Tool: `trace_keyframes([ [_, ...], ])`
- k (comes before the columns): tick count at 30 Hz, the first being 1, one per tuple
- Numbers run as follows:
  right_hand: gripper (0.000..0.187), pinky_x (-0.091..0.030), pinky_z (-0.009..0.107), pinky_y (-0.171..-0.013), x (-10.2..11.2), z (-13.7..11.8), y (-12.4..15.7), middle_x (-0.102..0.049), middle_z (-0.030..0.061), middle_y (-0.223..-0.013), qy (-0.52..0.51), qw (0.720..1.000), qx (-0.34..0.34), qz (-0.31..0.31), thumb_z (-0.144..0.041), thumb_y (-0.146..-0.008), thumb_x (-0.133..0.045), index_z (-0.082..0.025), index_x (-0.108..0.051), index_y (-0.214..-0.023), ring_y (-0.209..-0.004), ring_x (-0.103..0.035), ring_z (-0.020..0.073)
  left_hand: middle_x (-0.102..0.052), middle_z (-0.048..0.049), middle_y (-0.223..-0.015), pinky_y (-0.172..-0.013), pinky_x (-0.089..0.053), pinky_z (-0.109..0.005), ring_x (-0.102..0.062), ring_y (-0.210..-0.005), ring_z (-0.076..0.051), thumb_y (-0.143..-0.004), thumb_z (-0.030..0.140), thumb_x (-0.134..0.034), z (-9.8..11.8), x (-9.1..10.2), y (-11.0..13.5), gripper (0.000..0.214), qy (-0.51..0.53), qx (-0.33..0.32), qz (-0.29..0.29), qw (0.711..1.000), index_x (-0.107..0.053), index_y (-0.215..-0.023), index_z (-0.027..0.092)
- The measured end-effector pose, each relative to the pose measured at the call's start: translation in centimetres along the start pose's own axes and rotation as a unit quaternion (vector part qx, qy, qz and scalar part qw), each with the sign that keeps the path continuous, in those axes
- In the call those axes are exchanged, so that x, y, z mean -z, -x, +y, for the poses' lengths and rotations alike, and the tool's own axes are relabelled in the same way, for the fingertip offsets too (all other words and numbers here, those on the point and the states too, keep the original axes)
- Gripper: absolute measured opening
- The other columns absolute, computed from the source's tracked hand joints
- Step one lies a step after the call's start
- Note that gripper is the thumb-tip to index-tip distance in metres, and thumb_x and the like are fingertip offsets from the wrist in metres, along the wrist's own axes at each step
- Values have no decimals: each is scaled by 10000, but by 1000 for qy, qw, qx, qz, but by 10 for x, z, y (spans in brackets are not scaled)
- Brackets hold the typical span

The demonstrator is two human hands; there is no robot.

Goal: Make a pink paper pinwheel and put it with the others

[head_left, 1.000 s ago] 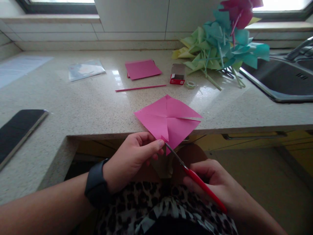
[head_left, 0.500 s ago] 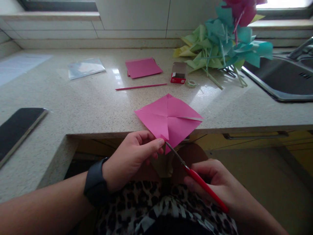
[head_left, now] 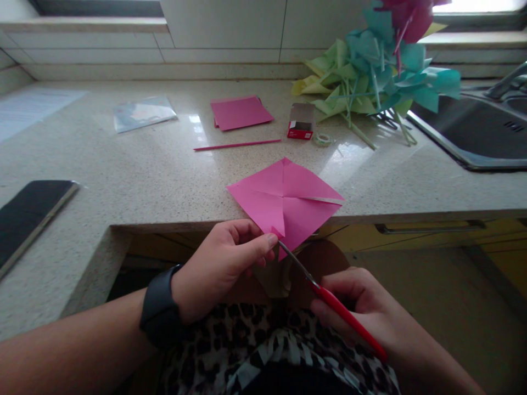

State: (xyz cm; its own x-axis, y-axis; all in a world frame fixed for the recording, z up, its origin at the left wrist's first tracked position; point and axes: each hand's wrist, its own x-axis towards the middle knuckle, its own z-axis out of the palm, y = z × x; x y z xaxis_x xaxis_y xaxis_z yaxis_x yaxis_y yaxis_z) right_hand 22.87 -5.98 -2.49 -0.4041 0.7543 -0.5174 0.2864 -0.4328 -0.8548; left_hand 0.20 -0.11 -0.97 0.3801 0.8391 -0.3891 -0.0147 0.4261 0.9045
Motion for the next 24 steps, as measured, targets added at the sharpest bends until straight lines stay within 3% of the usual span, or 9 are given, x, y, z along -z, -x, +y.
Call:
trace_keyframes([
  [24, 468, -179, 222, -403, 2, 6, -2, -393, -54, -513, -9, 1000, 11, -2, -480, -806, -746, -178, -472, -576, -443, -293, 58, -613, 25, -671, -519, -359, -161, -486, -573, -48, -884, 338, -713, 0, 0, 0, 243, 12, -10, -7, 1000, -668, -780, 123],
])
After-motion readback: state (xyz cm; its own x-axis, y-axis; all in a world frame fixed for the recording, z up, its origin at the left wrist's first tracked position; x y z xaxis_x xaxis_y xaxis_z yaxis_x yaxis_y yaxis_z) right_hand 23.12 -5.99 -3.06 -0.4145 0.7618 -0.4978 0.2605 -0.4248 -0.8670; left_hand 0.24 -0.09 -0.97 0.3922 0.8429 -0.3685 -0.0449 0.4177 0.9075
